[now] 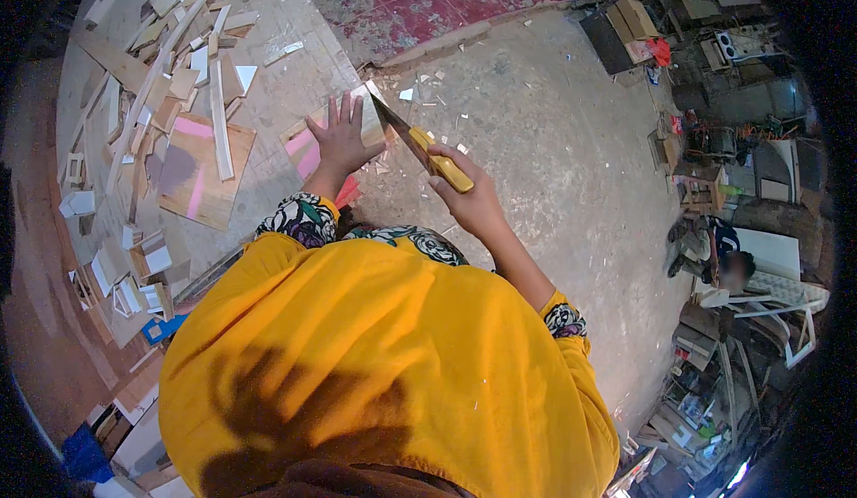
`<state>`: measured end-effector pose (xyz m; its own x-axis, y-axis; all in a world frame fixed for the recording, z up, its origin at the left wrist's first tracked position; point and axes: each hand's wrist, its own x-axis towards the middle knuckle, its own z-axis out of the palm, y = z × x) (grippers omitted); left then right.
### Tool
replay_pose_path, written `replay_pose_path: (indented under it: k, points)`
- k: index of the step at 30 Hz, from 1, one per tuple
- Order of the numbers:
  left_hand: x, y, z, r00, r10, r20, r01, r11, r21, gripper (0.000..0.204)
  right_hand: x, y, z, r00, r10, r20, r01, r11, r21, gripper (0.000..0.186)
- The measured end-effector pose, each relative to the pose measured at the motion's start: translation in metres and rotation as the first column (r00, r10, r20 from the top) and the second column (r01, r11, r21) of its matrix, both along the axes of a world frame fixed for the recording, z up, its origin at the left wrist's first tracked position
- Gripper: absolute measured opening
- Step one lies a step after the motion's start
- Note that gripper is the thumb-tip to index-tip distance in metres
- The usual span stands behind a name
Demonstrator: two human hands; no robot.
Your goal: The recorder is using a hand saw to cut a thin strip of wood on a workbench in a workshop.
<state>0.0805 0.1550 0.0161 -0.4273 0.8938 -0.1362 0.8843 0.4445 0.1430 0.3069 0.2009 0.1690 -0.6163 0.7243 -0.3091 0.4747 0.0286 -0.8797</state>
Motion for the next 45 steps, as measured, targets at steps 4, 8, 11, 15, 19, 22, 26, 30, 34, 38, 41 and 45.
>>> replay_pose_path:
  k: [4,8,11,15,19,22,26,30,34,38,41,45]
  points:
    - [-0.002,-0.003,0.003,1.0,0.005,-0.006,-0.005,1.0,-0.009,0.099,0.016,-0.007,0.042,0.998,-0.011,0.063,0.014,0.999,-0.049,0.038]
    - [-0.003,-0.002,0.003,1.0,0.013,0.006,-0.013,1.0,-0.005,0.102,0.039,-0.012,0.061,0.997,-0.025,0.074,0.031,0.997,-0.075,0.039]
    - [-0.003,-0.001,0.001,1.0,0.005,0.012,-0.006,1.0,0.014,0.102,0.039,-0.016,0.068,0.999,-0.016,0.032,0.016,1.0,-0.011,0.038]
    - [-0.002,-0.004,0.002,1.0,0.006,0.006,-0.006,1.0,-0.014,0.101,0.024,-0.008,0.049,0.995,-0.009,0.095,0.011,1.0,-0.019,0.038]
    - [0.0,-0.002,0.01,1.0,0.0,0.009,0.001,0.998,-0.07,0.101,-0.012,0.001,0.014,0.998,0.0,0.058,-0.005,0.996,0.084,0.037]
    - [0.001,-0.001,0.007,1.0,0.001,0.02,0.0,0.998,-0.057,0.1,-0.023,0.008,0.014,0.999,0.01,0.045,-0.012,0.999,0.043,0.037]
    - [-0.001,0.0,0.005,1.0,0.011,0.006,-0.011,0.999,-0.053,0.1,-0.011,0.002,0.015,1.0,0.026,-0.01,-0.025,0.999,0.043,0.037]
    - [-0.003,-0.002,0.003,1.0,0.025,0.001,-0.025,0.999,-0.023,0.099,0.017,-0.006,0.047,0.999,0.027,0.026,-0.028,0.999,0.032,0.037]
    - [-0.003,-0.001,-0.002,1.0,0.014,0.003,-0.014,1.0,0.025,0.1,0.039,-0.015,0.075,0.988,-0.057,0.144,0.077,0.988,-0.135,0.037]
    - [-0.002,-0.001,-0.002,1.0,0.006,0.003,-0.006,1.0,0.028,0.101,0.042,-0.019,0.075,0.998,-0.008,0.061,0.01,1.0,-0.021,0.037]
    - [-0.002,-0.003,-0.004,1.0,0.0,-0.004,0.0,0.999,0.042,0.101,0.03,-0.013,0.06,0.998,0.037,0.049,-0.04,0.997,0.06,0.037]
    - [-0.001,-0.004,-0.002,1.0,0.002,-0.013,-0.001,0.999,0.043,0.101,0.001,-0.003,0.031,0.997,0.008,0.079,-0.012,0.999,0.048,0.036]
